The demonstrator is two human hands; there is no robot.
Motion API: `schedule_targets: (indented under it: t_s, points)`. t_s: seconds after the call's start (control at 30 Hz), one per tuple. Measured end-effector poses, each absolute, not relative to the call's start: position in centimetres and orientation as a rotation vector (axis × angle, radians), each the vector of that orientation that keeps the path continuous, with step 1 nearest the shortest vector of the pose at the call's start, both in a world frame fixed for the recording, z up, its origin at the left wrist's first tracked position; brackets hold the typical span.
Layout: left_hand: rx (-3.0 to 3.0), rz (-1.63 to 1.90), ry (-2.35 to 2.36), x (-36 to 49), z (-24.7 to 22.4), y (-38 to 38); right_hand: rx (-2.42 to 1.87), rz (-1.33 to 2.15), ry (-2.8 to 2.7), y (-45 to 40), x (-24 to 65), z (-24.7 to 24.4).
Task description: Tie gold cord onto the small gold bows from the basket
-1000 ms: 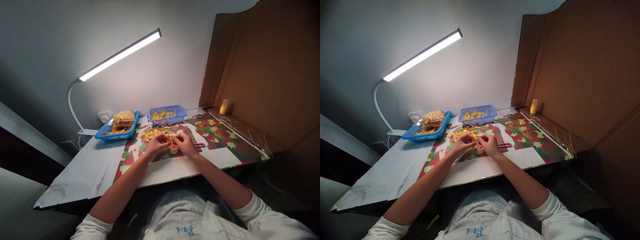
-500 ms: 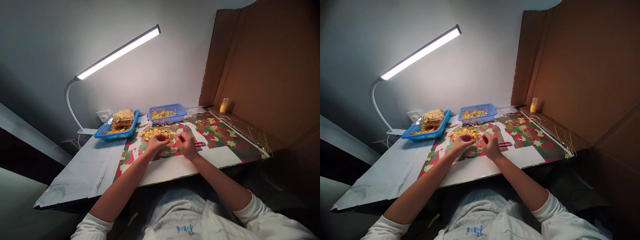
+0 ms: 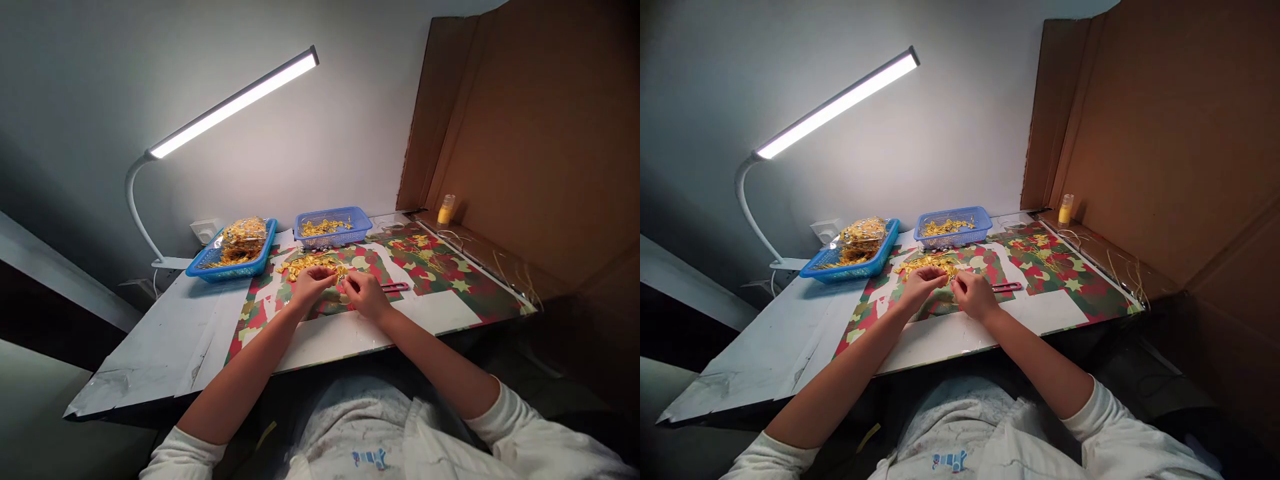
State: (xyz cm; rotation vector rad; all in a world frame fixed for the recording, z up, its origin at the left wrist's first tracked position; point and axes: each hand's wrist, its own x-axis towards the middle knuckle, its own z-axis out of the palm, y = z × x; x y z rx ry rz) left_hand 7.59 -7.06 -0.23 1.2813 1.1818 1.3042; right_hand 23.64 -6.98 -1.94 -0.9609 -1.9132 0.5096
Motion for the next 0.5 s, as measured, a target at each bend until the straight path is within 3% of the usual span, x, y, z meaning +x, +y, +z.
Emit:
schedule_targets:
  t_s: [0.5]
  points:
    - [1.312, 1.32, 1.156, 7.76, -0.45, -7.0, -1.035, 0.39, -1.922, -7.02, 23.07, -2.54]
